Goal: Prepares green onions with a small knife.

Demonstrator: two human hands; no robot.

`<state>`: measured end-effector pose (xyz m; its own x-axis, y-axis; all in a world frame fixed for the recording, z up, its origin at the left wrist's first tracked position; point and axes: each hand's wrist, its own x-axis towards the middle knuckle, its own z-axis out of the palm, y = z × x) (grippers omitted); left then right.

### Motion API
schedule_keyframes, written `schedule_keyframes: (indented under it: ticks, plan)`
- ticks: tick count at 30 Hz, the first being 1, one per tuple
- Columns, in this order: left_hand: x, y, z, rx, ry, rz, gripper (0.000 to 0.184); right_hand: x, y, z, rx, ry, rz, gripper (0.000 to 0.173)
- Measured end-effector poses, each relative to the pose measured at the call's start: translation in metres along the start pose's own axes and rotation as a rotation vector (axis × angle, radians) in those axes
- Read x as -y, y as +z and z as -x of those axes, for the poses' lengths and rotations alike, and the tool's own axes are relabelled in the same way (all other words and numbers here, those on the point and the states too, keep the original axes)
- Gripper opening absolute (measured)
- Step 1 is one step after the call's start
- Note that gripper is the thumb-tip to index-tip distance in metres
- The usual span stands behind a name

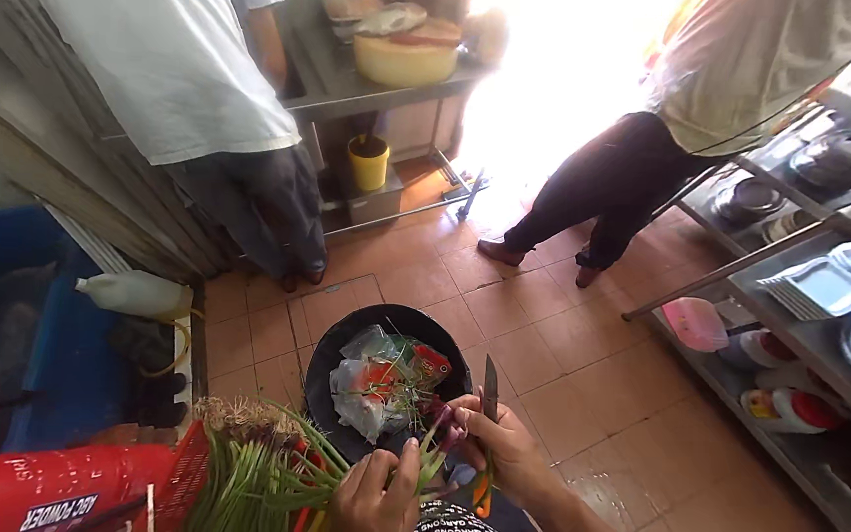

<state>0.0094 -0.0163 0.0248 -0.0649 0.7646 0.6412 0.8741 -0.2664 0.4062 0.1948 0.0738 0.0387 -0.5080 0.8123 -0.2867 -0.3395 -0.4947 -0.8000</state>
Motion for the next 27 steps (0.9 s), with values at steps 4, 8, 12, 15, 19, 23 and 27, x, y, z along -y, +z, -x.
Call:
schedule_keyframes:
  ticks: [4, 8, 12, 15, 19, 23, 27]
  plan:
    - [0.001, 0.006, -0.002, -0.011, -0.075, 0.039, 0.023, 0.01, 0.009, 0.009, -0.018, -0.062, 0.236, 0.026]
    - [-0.007, 0.006, -0.008, 0.105, -0.362, 0.323, 0.022, 0.018, 0.02, 0.004, -0.115, -0.078, 0.529, 0.023]
    - [-0.009, -0.001, -0.017, 0.26, -0.685, 0.648, 0.018, 0.023, 0.019, -0.002, -0.295, -0.193, 0.397, 0.021]
    - [-0.005, -0.002, -0.018, 0.264, -0.799, 0.73, 0.018, 0.031, 0.007, -0.005, -0.374, -0.242, 0.406, 0.022]
    - [-0.003, -0.005, -0.025, 0.385, -0.88, 0.798, 0.019, 0.022, 0.01, -0.006, -0.175, -0.26, 0.716, 0.021]
    - [0.001, -0.013, -0.039, 0.579, -1.075, 1.282, 0.028, 0.014, 0.017, -0.02, -0.174, -0.315, 0.733, 0.018]
    - [0.014, -0.01, -0.046, 0.535, -1.266, 1.51, 0.04, 0.018, 0.013, -0.03, -0.428, -0.211, 0.362, 0.017]
